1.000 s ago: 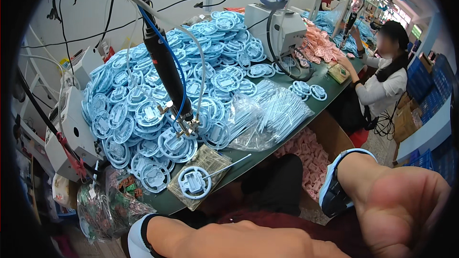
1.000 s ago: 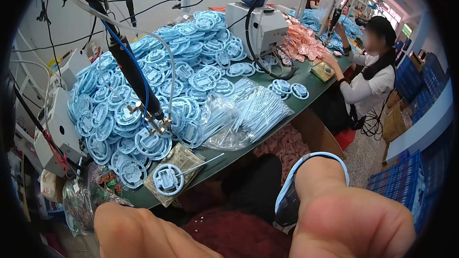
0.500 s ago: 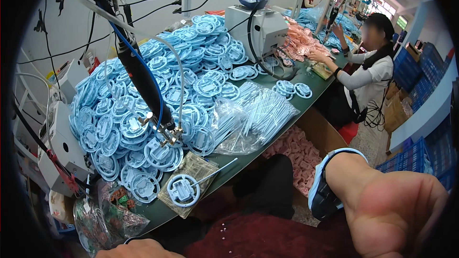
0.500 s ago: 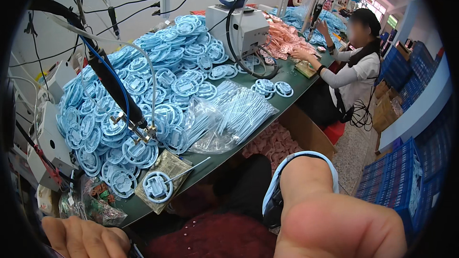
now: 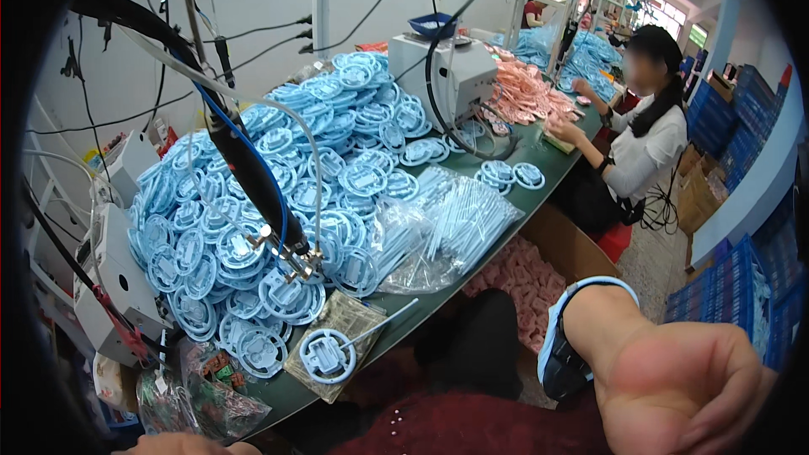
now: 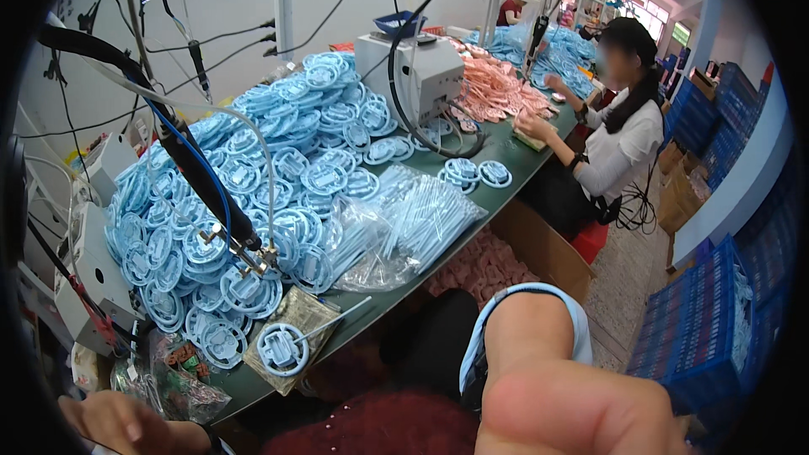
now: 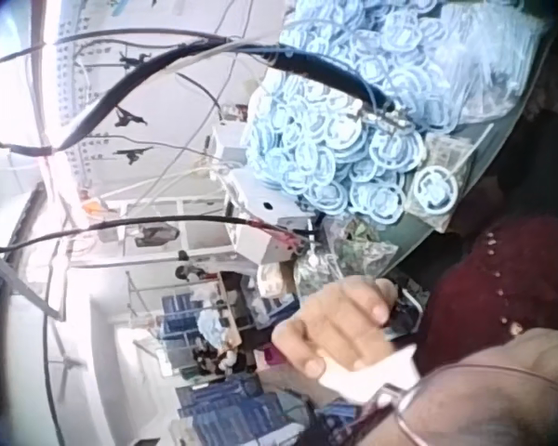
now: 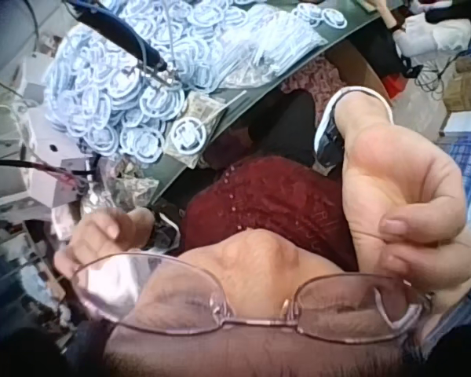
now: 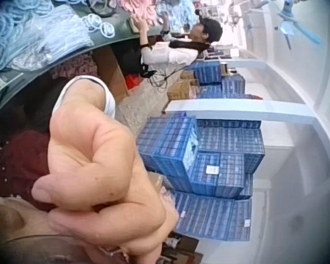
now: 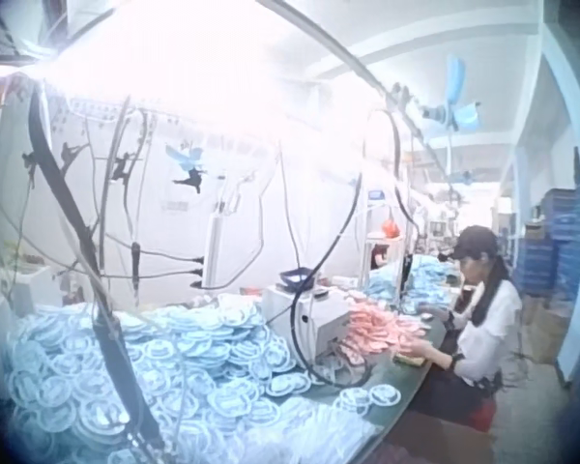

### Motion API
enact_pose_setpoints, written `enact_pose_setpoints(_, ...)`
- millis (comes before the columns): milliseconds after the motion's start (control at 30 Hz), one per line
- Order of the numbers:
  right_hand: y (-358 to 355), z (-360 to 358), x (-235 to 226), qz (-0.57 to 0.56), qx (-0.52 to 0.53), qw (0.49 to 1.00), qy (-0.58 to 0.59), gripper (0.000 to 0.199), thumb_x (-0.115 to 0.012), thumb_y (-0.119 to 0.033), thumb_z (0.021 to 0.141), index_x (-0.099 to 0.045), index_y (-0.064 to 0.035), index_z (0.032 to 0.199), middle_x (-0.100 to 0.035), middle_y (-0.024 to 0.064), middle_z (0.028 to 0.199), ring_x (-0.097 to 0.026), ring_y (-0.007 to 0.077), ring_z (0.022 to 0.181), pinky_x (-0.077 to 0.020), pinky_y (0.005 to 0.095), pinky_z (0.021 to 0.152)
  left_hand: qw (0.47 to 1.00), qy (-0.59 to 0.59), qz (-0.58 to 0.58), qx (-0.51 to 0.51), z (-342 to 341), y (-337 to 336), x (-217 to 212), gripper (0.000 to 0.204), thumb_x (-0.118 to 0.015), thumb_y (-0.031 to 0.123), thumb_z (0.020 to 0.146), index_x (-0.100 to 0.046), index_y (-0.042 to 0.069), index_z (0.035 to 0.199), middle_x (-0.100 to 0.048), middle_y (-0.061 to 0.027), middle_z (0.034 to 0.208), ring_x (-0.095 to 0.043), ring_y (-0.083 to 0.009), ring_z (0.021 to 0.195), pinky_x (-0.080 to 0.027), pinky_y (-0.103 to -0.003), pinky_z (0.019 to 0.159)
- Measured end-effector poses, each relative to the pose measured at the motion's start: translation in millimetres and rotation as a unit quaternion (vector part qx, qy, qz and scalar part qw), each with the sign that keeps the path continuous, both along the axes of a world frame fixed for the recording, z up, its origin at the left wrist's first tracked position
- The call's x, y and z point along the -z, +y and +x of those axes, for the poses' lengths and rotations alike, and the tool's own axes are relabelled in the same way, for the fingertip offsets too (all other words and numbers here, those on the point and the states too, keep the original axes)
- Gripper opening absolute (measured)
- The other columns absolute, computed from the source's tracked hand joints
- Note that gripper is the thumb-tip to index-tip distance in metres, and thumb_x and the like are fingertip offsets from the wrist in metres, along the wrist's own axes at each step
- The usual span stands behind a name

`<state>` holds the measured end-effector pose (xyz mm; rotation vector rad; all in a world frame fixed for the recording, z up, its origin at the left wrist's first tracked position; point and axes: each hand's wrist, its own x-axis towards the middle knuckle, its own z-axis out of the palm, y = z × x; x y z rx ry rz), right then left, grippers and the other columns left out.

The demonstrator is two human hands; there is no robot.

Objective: Assembling blue plastic circular components using an electric screwdriver on a factory production line.

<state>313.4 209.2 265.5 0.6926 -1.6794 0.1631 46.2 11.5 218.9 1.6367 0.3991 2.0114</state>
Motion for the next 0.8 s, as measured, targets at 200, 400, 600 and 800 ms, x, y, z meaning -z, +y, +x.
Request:
enact_pose_setpoints(200,3.2,-21.8,18.8,-0.057,0.000,0.992,0.115,0.040,-0.055,-0.026,0.098,-0.049,-0.0192,0.137,-0.049,-0.0005,0.109,-0.053,0.0106,0.082,-0.0520,0.0251,0.065,0.966,0.114,-0.102,-0.208,2.2,29.0,51.9,0.017,-0.047,0.005,0.096,-0.056,0.006,0.109,-0.060,-0.0212,0.089,-0.060,-0.0320,0.074,-0.051,-0.041,0.066)
enact_pose_setpoints(400,39.5,-26.2,82.1,-0.180,0.062,0.979,0.074,0.034,-0.063,-0.021,0.093,-0.051,-0.0015,0.118,-0.049,0.0116,0.094,-0.061,0.0219,0.071,-0.0555,0.0375,0.056,0.901,0.046,-0.407,-0.144,-7.9,28.1,160.9,0.036,-0.066,0.009,0.087,-0.055,0.003,0.121,-0.059,-0.0144,0.114,-0.058,-0.0231,0.102,-0.044,-0.038,0.091)
enact_pose_setpoints(600,72.2,-0.5,299.5,-0.347,0.242,0.836,-0.350,0.036,-0.069,-0.014,0.084,-0.058,-0.0030,0.117,-0.062,0.0121,0.102,-0.063,0.0262,0.090,-0.0502,0.0352,0.072,0.771,0.373,-0.374,-0.357,-3.8,50.6,252.8,0.042,-0.076,0.002,0.070,-0.052,0.005,0.104,-0.055,-0.0093,0.092,-0.056,-0.0240,0.085,-0.044,-0.036,0.074)
enact_pose_setpoints(800,38.6,62.7,441.9,-0.132,0.324,0.736,-0.581,0.050,-0.058,-0.042,0.091,-0.055,-0.0080,0.128,-0.054,0.0108,0.131,-0.046,0.0242,0.129,-0.0299,0.0530,0.108,0.655,0.592,-0.219,-0.414,7.5,52.4,265.8,0.042,-0.071,0.013,0.083,-0.056,0.006,0.121,-0.058,-0.0156,0.114,-0.056,-0.0316,0.105,-0.042,-0.044,0.094)
